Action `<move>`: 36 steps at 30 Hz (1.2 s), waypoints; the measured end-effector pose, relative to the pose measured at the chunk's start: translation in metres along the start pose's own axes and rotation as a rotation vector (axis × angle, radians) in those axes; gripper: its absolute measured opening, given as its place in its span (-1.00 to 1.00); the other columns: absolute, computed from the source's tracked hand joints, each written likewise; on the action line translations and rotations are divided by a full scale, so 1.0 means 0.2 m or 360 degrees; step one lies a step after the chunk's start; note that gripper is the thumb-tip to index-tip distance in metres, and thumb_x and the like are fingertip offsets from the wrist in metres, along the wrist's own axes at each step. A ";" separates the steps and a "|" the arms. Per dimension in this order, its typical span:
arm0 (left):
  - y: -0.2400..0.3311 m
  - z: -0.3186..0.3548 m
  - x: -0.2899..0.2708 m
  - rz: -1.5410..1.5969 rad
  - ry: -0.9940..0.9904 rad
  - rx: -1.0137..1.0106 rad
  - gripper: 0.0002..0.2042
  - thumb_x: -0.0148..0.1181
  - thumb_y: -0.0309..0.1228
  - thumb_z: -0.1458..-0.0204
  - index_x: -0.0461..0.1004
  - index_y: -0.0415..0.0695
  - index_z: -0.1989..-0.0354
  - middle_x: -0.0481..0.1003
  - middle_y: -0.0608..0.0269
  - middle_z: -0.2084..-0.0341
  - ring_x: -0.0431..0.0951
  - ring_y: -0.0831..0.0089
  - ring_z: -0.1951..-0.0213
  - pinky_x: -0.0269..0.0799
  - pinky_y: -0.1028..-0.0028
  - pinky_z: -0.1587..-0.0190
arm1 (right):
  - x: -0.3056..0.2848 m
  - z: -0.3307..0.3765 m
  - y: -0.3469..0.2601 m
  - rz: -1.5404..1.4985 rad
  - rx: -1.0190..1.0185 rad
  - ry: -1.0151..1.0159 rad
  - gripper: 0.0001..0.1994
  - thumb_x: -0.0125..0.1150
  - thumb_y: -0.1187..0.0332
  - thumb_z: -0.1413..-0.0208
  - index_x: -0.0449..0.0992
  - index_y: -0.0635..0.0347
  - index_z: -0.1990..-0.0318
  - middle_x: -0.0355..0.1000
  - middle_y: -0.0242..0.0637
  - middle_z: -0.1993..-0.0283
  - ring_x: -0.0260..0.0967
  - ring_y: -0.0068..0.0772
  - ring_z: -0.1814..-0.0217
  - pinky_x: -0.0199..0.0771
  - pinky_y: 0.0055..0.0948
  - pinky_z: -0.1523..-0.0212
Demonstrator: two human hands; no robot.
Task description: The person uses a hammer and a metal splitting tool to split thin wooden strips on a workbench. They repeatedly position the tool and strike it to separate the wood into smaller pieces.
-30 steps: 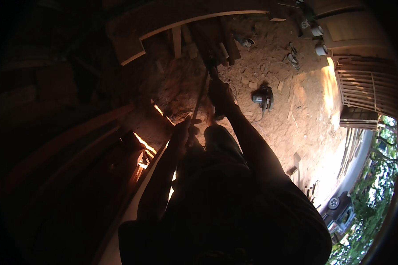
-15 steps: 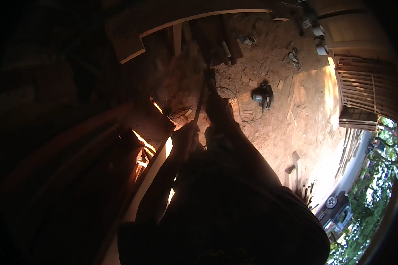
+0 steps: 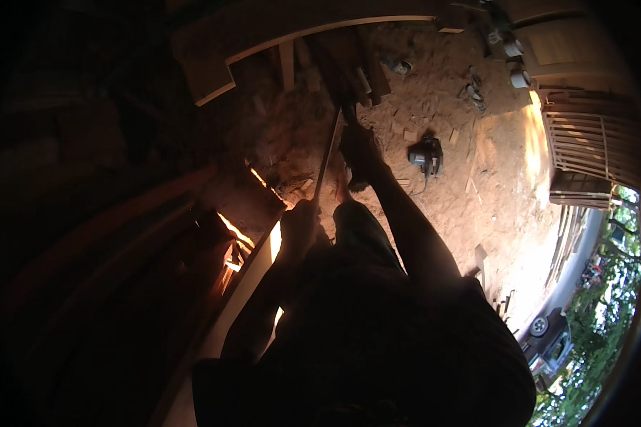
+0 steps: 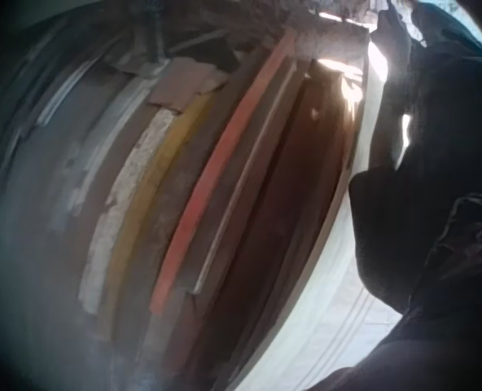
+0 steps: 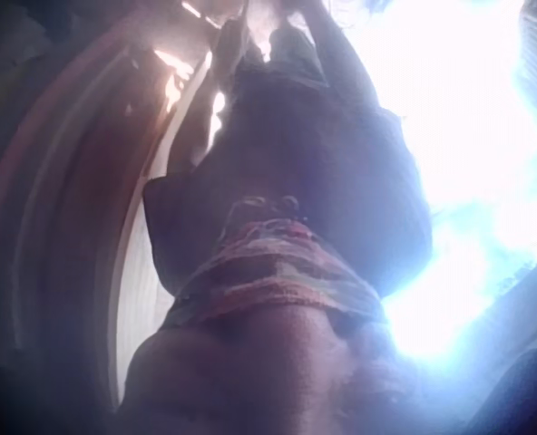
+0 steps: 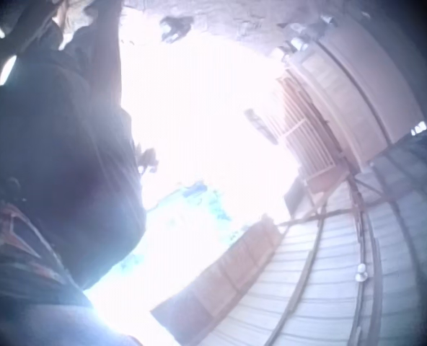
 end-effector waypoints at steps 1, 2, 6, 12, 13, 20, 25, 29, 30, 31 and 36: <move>0.01 0.00 -0.01 0.0061 0.0002 -0.0002 -0.71 0.30 -0.52 0.03 0.46 -0.12 0.10 0.50 0.17 0.37 0.57 0.23 0.50 0.47 0.32 0.50 | -0.02 0.01 0.00 -0.0050 0.0059 0.0109 -0.58 0.24 0.34 -0.09 0.44 0.15 -0.13 0.49 0.07 0.40 0.56 0.03 0.36 0.48 -0.05 0.39; 0.02 0.00 -0.02 0.0044 0.0009 0.0018 -0.71 0.28 -0.52 0.02 0.45 -0.12 0.09 0.48 0.18 0.37 0.55 0.24 0.52 0.45 0.34 0.53 | -0.01 0.03 0.03 -0.0012 0.0263 0.0116 -0.34 0.16 0.37 -0.15 0.19 -0.08 -0.44 0.51 0.06 0.42 0.56 0.05 0.39 0.50 -0.09 0.44; 0.16 -0.01 -0.09 -0.0419 0.0170 0.0326 -0.74 0.23 -0.53 -0.01 0.45 -0.14 0.10 0.40 0.20 0.41 0.46 0.29 0.61 0.37 0.39 0.62 | 0.03 0.07 0.00 0.0321 0.0273 -0.0063 -0.19 0.07 0.40 -0.19 -0.14 -0.26 -0.56 0.53 0.06 0.41 0.58 0.08 0.38 0.56 -0.07 0.40; 0.25 0.00 -0.10 -0.0898 0.0402 0.0567 -0.85 0.19 -0.49 -0.14 0.42 -0.18 0.14 0.36 0.11 0.38 0.47 0.27 0.50 0.35 0.39 0.58 | 0.02 0.06 -0.03 0.0094 0.0209 0.0090 -0.71 0.13 0.41 -0.14 0.44 0.13 -0.03 0.53 -0.02 0.42 0.57 0.04 0.38 0.55 -0.10 0.40; 0.25 0.00 -0.10 -0.0984 0.0479 0.0628 -0.84 0.18 -0.48 -0.12 0.43 -0.17 0.14 0.36 0.16 0.41 0.45 0.32 0.58 0.34 0.41 0.63 | 0.00 0.06 -0.03 0.0144 0.0182 0.0172 -0.81 0.14 0.41 -0.13 0.49 0.19 0.10 0.52 -0.04 0.43 0.57 0.03 0.38 0.55 -0.11 0.40; 0.24 0.02 -0.08 -0.1097 0.0650 0.0651 -0.84 0.17 -0.47 -0.10 0.47 -0.08 0.14 0.45 0.26 0.35 0.51 0.40 0.59 0.41 0.40 0.63 | 0.02 0.03 -0.12 0.0533 -0.0431 0.0022 -0.58 0.11 0.40 -0.17 0.41 0.08 -0.21 0.52 -0.01 0.44 0.58 0.00 0.39 0.57 -0.12 0.40; 0.12 -0.03 -0.08 0.0656 0.0049 -0.0616 -0.89 0.12 -0.37 -0.18 0.51 -0.12 0.24 0.46 0.28 0.58 0.45 0.48 0.64 0.35 0.42 0.56 | 0.00 0.05 -0.03 0.0161 0.0187 0.0001 -0.61 0.13 0.47 -0.08 0.43 0.20 -0.11 0.51 0.03 0.42 0.56 0.00 0.45 0.54 -0.11 0.43; 0.15 0.03 -0.07 0.1157 -0.0077 -0.1148 -0.67 0.06 -0.17 -0.27 0.53 -0.16 0.42 0.33 0.36 0.77 0.38 0.59 0.69 0.23 0.49 0.60 | -0.04 0.04 -0.08 -0.0090 -0.0086 0.0152 -0.66 0.12 0.49 -0.10 0.47 0.16 -0.06 0.51 0.04 0.42 0.58 -0.01 0.37 0.50 -0.09 0.40; 0.16 0.03 -0.07 0.1160 -0.0065 -0.1146 -0.61 0.04 -0.13 -0.29 0.53 -0.16 0.46 0.30 0.38 0.80 0.36 0.62 0.70 0.21 0.50 0.61 | -0.01 0.04 -0.04 -0.0142 0.0172 0.0029 -0.72 0.13 0.48 -0.12 0.48 0.18 -0.01 0.51 0.04 0.42 0.58 -0.01 0.34 0.49 -0.08 0.39; 0.16 0.02 -0.07 0.1121 -0.0050 -0.1097 -0.61 0.05 -0.12 -0.28 0.53 -0.17 0.46 0.32 0.37 0.79 0.35 0.61 0.70 0.22 0.50 0.61 | -0.01 0.06 -0.02 -0.0038 0.0264 0.0018 -0.77 0.14 0.48 -0.13 0.49 0.19 0.04 0.51 0.02 0.43 0.57 -0.03 0.37 0.48 -0.09 0.40; 0.17 -0.01 -0.09 0.0720 -0.0007 -0.0642 -0.60 0.05 -0.08 -0.28 0.51 -0.16 0.44 0.39 0.37 0.71 0.36 0.60 0.68 0.24 0.48 0.59 | 0.02 0.10 -0.03 -0.0011 0.0225 0.0053 -0.84 0.08 0.34 -0.27 0.50 0.22 0.16 0.52 -0.02 0.41 0.58 0.01 0.35 0.50 -0.07 0.40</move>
Point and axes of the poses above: each hand's wrist, its own z-axis away from the middle knuckle, its own x-axis out of the palm, y = z × x, the point moved 6 cm from there along -z, towards the middle knuckle
